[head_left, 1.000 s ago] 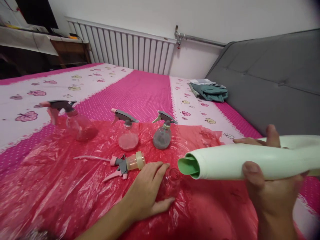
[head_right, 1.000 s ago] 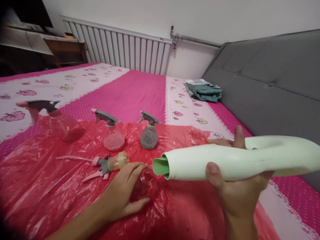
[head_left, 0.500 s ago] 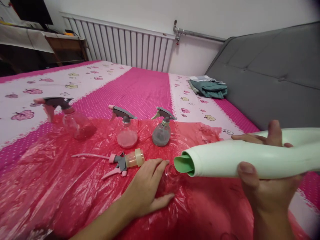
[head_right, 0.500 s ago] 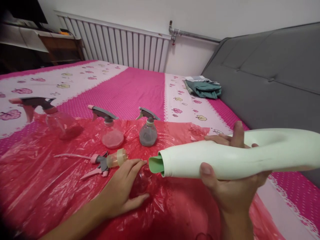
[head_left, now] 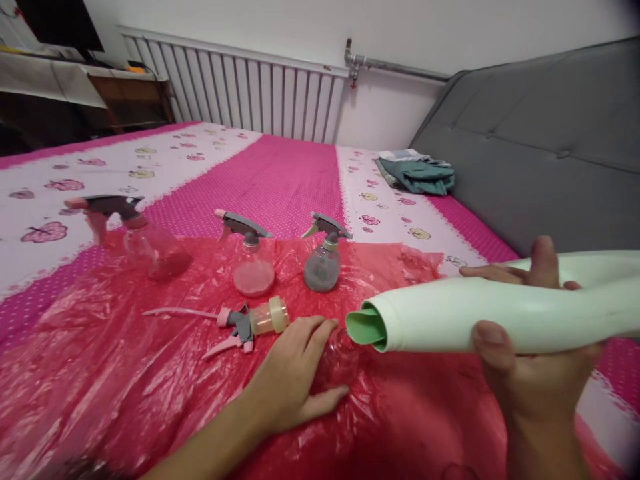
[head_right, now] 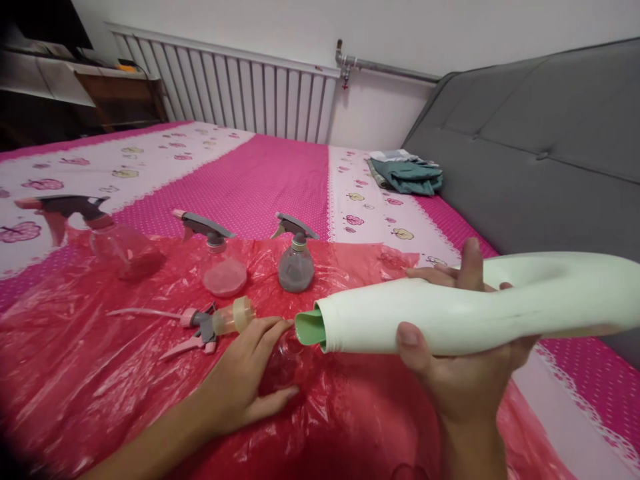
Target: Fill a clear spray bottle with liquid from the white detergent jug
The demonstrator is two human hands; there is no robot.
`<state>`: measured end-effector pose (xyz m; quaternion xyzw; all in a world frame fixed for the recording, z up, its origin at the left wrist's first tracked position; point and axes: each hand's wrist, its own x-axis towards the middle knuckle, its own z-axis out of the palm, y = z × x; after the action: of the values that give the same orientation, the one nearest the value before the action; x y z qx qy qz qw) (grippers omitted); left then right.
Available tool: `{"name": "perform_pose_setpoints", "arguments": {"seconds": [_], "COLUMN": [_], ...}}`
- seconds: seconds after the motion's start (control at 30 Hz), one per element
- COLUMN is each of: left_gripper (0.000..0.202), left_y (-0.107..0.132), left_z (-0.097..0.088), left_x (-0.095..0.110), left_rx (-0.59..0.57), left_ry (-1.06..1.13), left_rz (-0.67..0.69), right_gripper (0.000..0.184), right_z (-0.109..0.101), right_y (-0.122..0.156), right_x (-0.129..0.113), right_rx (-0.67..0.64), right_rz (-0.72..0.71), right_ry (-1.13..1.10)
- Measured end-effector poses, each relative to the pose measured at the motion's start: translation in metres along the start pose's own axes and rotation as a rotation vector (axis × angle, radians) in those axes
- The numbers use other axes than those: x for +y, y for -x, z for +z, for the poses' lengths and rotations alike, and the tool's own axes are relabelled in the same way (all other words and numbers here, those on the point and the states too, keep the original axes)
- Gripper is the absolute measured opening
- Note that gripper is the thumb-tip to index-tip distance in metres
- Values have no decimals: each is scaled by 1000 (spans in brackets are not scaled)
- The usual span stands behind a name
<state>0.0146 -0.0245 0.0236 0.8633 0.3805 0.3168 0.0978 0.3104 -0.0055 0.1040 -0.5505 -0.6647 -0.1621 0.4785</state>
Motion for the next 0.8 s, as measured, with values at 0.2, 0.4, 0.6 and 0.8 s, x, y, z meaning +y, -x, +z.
{"name": "perform_pose_setpoints", "arguments": {"seconds": [0.2,0.4,0.6,0.8], "left_gripper": [81,78,77,74], "left_y": [0,-1,-1,-1], "left_z": [0,-1,1,2], "left_x": [-1,0,0,0], "left_rx": [-9,-2,10,-5], "left_ry": [6,-16,-2,-19], "left_rz": [-3,8,18,12], "right_gripper": [97,96,95,97], "right_z": [-1,-1,0,0], "right_y": [0,2,2,2], "right_x": [-1,0,0,0], "right_rx": [-1,-2,-1,-6], "right_rz": [26,50,35,36], "right_ry": [1,-29,-38,-41]}}
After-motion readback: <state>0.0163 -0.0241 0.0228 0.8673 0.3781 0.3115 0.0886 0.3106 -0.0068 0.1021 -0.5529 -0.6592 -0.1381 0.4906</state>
